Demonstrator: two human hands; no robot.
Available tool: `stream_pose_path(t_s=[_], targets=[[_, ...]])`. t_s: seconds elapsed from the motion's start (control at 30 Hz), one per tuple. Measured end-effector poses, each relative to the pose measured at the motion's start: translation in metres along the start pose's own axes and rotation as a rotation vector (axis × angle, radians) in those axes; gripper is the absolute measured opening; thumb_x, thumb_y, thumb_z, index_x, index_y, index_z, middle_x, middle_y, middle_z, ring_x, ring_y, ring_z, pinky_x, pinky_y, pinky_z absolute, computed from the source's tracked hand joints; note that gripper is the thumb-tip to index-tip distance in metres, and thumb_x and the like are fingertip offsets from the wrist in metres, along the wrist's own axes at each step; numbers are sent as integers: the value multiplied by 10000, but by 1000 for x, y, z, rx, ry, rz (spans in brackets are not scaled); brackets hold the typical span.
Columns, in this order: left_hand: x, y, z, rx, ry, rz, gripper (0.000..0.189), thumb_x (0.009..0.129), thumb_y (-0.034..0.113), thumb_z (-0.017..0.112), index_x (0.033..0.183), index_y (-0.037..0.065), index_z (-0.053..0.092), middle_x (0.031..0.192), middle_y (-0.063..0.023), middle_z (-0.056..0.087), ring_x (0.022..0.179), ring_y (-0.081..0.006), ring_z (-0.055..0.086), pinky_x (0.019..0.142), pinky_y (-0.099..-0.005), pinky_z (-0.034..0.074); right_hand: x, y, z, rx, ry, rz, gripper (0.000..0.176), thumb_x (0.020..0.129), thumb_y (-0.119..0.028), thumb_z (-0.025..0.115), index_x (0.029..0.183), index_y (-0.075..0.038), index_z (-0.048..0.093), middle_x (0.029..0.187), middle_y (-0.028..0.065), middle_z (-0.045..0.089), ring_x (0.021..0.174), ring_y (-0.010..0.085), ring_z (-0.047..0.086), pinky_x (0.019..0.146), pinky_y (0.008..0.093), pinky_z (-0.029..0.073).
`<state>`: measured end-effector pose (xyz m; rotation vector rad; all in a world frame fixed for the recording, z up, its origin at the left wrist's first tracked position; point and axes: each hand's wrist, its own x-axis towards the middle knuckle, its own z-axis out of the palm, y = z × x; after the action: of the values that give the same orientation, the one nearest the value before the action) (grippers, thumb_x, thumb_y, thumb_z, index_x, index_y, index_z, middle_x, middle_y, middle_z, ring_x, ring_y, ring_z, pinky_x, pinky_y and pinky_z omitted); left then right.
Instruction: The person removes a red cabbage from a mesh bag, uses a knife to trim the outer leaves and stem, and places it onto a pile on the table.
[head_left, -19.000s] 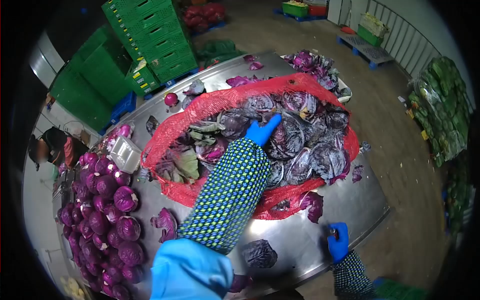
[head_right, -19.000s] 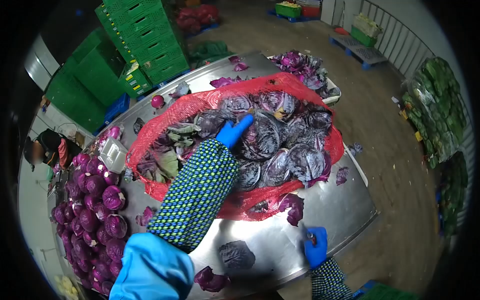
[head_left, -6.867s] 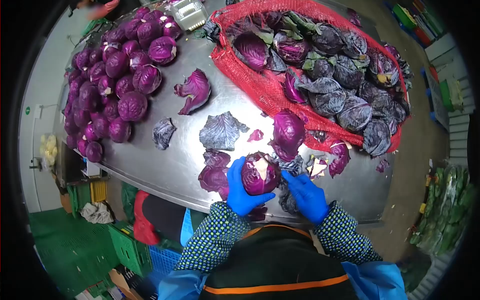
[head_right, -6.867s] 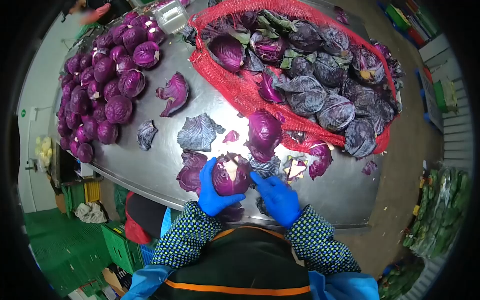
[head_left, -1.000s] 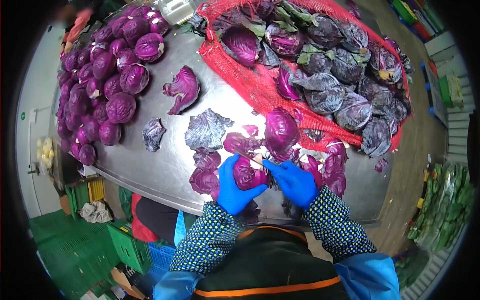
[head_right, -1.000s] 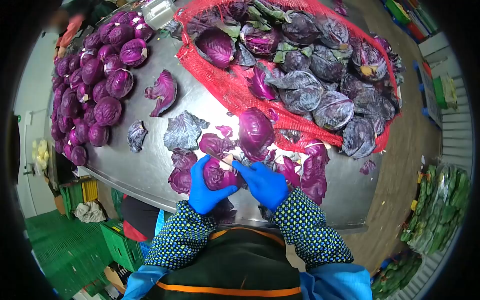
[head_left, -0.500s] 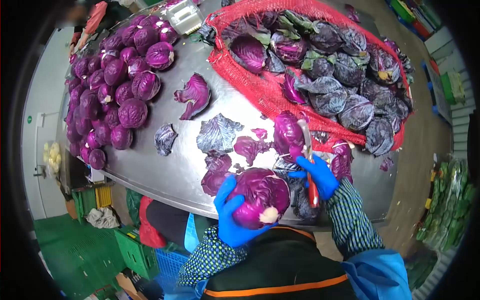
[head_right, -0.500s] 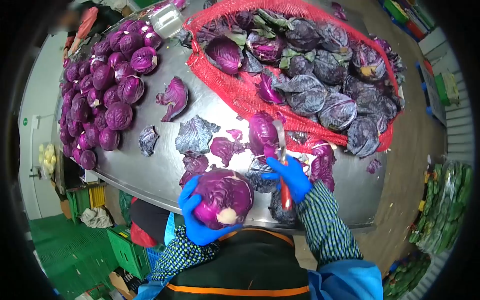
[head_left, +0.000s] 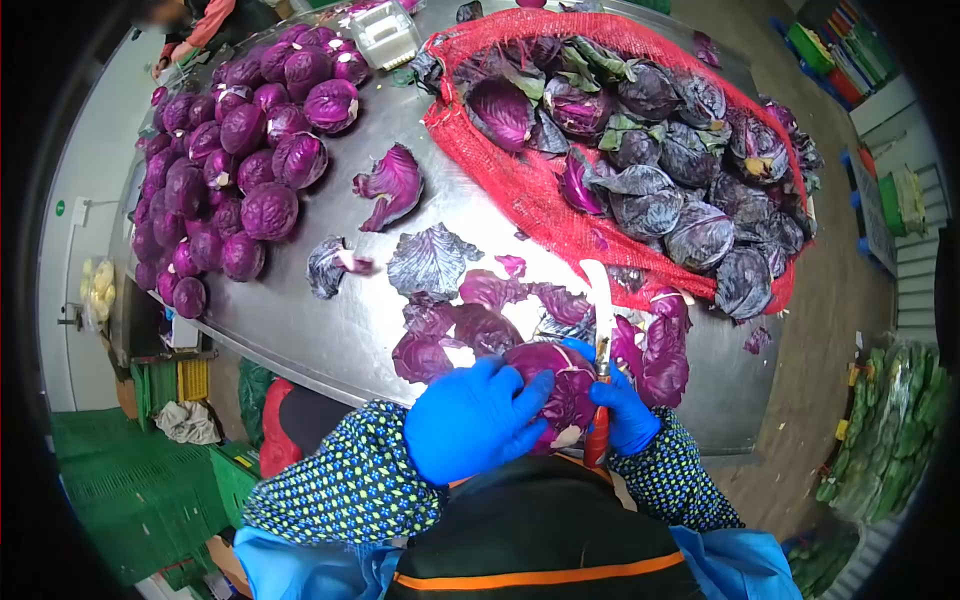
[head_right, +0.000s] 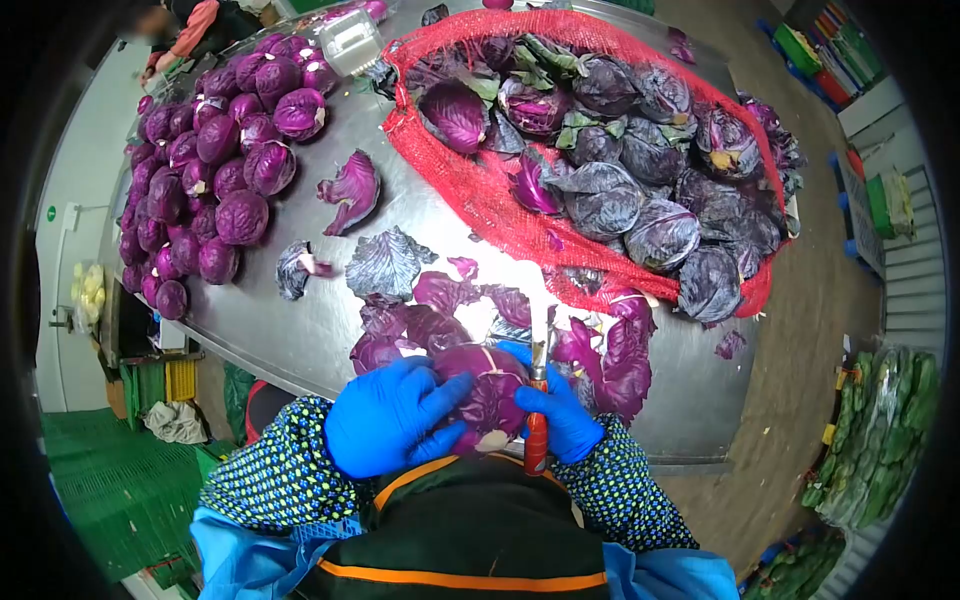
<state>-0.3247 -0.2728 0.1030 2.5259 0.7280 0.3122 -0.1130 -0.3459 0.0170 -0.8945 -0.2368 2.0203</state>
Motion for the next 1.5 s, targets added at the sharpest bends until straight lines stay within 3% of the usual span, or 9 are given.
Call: stream_pose_path(t_s=[0.1, 0.3, 0.43, 0.67, 0.9, 0.97, 1.1, 1.3, 1.5], targets=[[20, -18, -18, -15, -446, -17, 379, 802, 128, 589, 1163, 28, 533, 681, -106, 563, 641, -253, 610, 550, -334, 506, -6, 8, 1, 224, -88, 101, 746, 743, -191, 652, 1384, -49, 297, 1347, 119, 410, 1225, 240, 426, 1042, 370, 347], [12, -90, 90, -1516, 458, -993, 258, 937, 222, 485, 1093, 35, 569, 993, -106, 591, 828, -199, 610, 724, -336, 542, 15, 53, -26, 59, 56, -50, 679, 880, -529, 433, 1379, -85, 315, 1391, 150, 359, 1263, 307, 384, 1053, 490, 313], [-13, -14, 70, -2278, 353, -849, 624, 887, 242, 571, 1397, 129, 229, 1301, -146, 431, 1142, -292, 500, 913, -436, 477, -11, 3, -16, 433, -114, -147, 671, 870, -425, 508, 1391, -70, 279, 1375, 144, 383, 1246, 296, 402, 1046, 480, 330], [-9, 20, 49, -1528, 611, -742, 958, 656, 18, 747, 1418, 69, 169, 1327, -166, 352, 1220, -273, 410, 1010, -390, 383, -7, -29, 17, -767, -23, -444, 735, 750, -23, 660, 1393, -83, 310, 1443, 126, 283, 1343, 263, 268, 1072, 428, 279], [-23, 22, 41, -460, 549, -561, 1057, 513, 260, 863, 1360, 35, 273, 1221, -172, 353, 1159, -300, 388, 1002, -409, 350, 9, -37, 60, -1381, -22, -919, 504, 732, -184, 748, 1167, -28, 548, 1185, 137, 560, 1094, 229, 555, 869, 339, 479], [-28, 25, 39, -538, 571, -597, 1028, 539, 237, 853, 1362, 40, 268, 1244, -164, 349, 1172, -300, 404, 997, -406, 369, 7, -40, 62, -855, 439, -464, 287, 766, -202, 727, 953, -23, 603, 874, 76, 628, 736, 171, 625, 642, 277, 511], [-36, 18, 33, -1110, 581, -579, 999, 587, 182, 819, 1384, 60, 230, 1301, -158, 368, 1219, -297, 412, 1001, -395, 393, 17, -56, 6, -246, 363, -110, 120, 823, -156, 658, 848, -67, 581, 689, -7, 553, 552, 57, 516, 500, 207, 415], [-38, 8, 49, -2124, 707, -721, 800, 763, 245, 669, 1396, 62, 214, 1368, -185, 345, 1245, -332, 395, 1018, -468, 384, 1, -45, 23, -889, 96, -445, 680, 752, -30, 707, 1349, -32, 380, 1358, 133, 423, 1256, 217, 400, 977, 320, 401], [-30, 14, 47, -2363, 463, -693, 742, 839, 379, 583, 1391, 49, 212, 1374, -197, 339, 1244, -345, 395, 962, -499, 435, 13, -74, 51, -941, -302, -402, 485, 761, -73, 715, 1218, -86, 555, 1260, 115, 531, 1198, 202, 472, 939, 313, 447]])
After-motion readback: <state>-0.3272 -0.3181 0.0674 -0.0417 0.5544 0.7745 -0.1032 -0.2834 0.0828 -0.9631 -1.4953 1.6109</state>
